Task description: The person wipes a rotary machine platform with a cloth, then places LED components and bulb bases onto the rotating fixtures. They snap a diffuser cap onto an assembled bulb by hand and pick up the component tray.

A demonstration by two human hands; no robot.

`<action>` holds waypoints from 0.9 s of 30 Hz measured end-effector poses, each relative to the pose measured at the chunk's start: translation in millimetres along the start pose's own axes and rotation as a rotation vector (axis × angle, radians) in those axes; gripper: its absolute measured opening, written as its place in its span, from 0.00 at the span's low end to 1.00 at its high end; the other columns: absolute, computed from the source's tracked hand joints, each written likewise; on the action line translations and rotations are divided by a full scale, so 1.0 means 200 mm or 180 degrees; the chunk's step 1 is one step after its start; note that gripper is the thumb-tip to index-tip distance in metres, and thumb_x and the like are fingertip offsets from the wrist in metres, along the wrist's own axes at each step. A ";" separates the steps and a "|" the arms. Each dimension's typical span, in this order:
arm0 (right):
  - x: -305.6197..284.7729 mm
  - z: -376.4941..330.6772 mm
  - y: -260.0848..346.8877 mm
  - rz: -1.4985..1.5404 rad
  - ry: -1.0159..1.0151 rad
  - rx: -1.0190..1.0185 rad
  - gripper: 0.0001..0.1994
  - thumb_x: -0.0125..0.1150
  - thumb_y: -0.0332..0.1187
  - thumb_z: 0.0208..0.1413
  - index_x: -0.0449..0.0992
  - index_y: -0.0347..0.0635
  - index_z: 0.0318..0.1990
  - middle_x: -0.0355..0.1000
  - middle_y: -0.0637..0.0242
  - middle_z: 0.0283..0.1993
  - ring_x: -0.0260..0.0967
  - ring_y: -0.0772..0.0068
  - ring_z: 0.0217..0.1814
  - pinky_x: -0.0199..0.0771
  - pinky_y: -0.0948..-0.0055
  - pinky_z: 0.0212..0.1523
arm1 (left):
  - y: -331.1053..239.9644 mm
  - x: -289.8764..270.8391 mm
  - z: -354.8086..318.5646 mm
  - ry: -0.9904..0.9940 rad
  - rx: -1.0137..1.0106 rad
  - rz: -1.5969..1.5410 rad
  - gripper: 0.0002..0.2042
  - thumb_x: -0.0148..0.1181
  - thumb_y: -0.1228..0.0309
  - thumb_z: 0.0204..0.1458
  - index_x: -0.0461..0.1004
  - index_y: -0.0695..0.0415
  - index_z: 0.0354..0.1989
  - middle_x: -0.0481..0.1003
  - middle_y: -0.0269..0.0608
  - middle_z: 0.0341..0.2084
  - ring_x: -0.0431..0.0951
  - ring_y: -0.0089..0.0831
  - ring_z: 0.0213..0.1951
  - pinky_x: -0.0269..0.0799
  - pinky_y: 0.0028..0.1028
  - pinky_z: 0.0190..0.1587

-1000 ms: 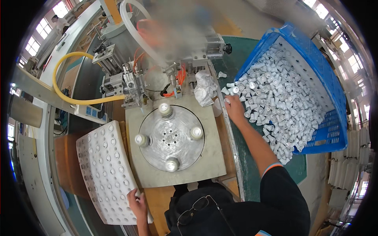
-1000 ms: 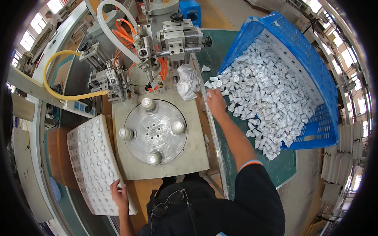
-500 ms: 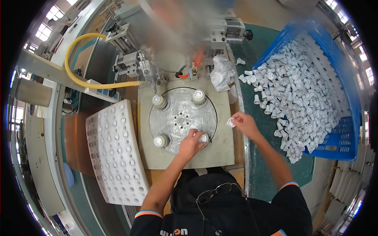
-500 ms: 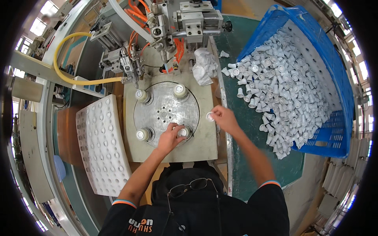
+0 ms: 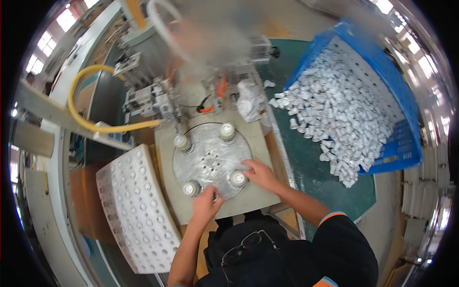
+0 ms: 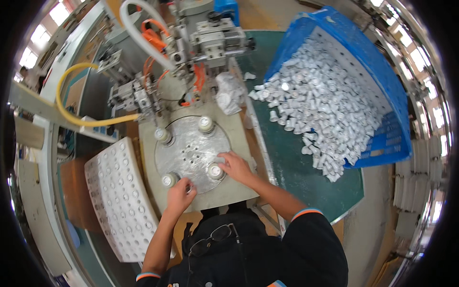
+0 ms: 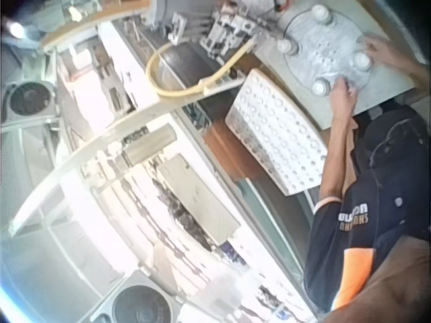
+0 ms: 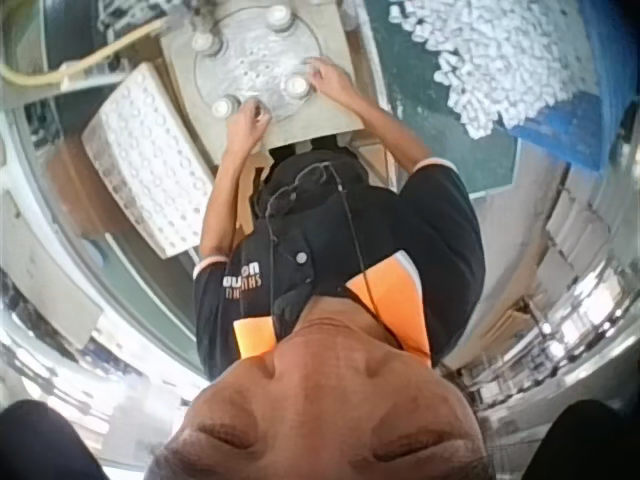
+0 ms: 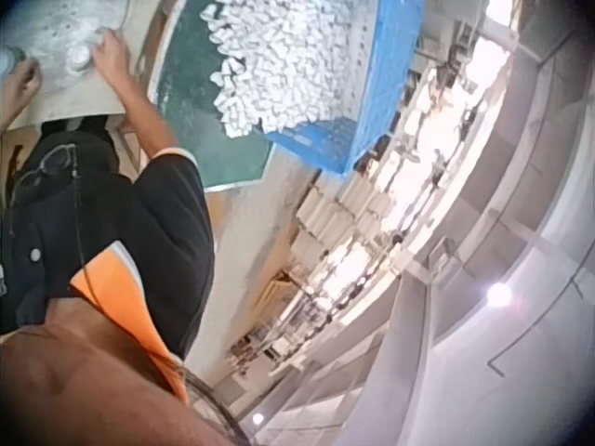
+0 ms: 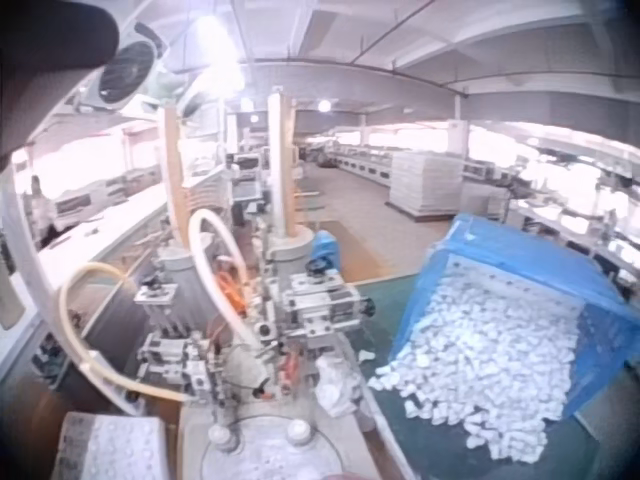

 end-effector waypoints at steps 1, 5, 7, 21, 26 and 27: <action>-0.12 0.06 -0.10 -0.0258 -0.0534 -0.0275 0.11 0.57 0.30 0.48 0.73 0.43 0.41 0.67 0.60 0.36 0.68 0.59 0.37 0.68 0.64 0.37 | 0.00 -0.02 -0.02 -0.0110 -0.0128 0.0026 0.11 0.62 0.67 0.44 0.70 0.56 0.34 0.73 0.44 0.25 0.75 0.40 0.25 0.70 0.34 0.28; -0.70 0.19 -0.34 -0.1649 -0.1896 -0.0540 0.13 0.55 0.26 0.47 0.75 0.47 0.42 0.67 0.61 0.37 0.67 0.58 0.40 0.66 0.62 0.39 | -0.07 0.00 -0.01 -0.0311 -0.0592 -0.0003 0.10 0.61 0.67 0.46 0.71 0.56 0.35 0.74 0.44 0.24 0.75 0.37 0.25 0.71 0.32 0.29; -0.87 0.22 -0.44 -0.2118 -0.1875 -0.0453 0.14 0.54 0.26 0.46 0.75 0.48 0.42 0.67 0.61 0.37 0.66 0.58 0.39 0.65 0.61 0.40 | -0.11 0.04 0.03 -0.0411 -0.0646 -0.0113 0.11 0.61 0.66 0.46 0.71 0.56 0.36 0.73 0.44 0.23 0.75 0.36 0.25 0.70 0.32 0.29; -0.65 0.11 -0.33 0.0229 -0.0219 0.0197 0.07 0.62 0.30 0.49 0.73 0.39 0.35 0.72 0.66 0.24 0.68 0.77 0.25 0.67 0.75 0.28 | -0.08 0.33 0.31 0.0071 0.0009 0.0345 0.22 0.64 0.59 0.44 0.66 0.49 0.47 0.72 0.39 0.32 0.76 0.39 0.30 0.71 0.36 0.31; -0.04 0.06 0.00 0.1059 0.0794 0.0139 0.07 0.61 0.27 0.50 0.73 0.37 0.37 0.72 0.69 0.26 0.66 0.82 0.28 0.67 0.78 0.30 | -0.05 0.18 0.14 -0.0253 -0.0003 0.0330 0.21 0.65 0.59 0.44 0.67 0.52 0.44 0.72 0.40 0.31 0.76 0.39 0.29 0.70 0.36 0.30; 0.03 0.05 0.04 0.0977 0.0723 0.0014 0.07 0.60 0.27 0.50 0.73 0.37 0.37 0.71 0.69 0.27 0.66 0.82 0.28 0.67 0.78 0.29 | -0.05 0.14 0.08 -0.0354 -0.0171 0.0253 0.21 0.65 0.59 0.45 0.67 0.53 0.44 0.72 0.41 0.32 0.76 0.41 0.30 0.70 0.37 0.30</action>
Point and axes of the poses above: each hand's wrist, its own z-axis towards the middle knuckle, its own x-axis out of the palm, y = z × x, the point moved 6 cm from there along z, towards the middle knuckle
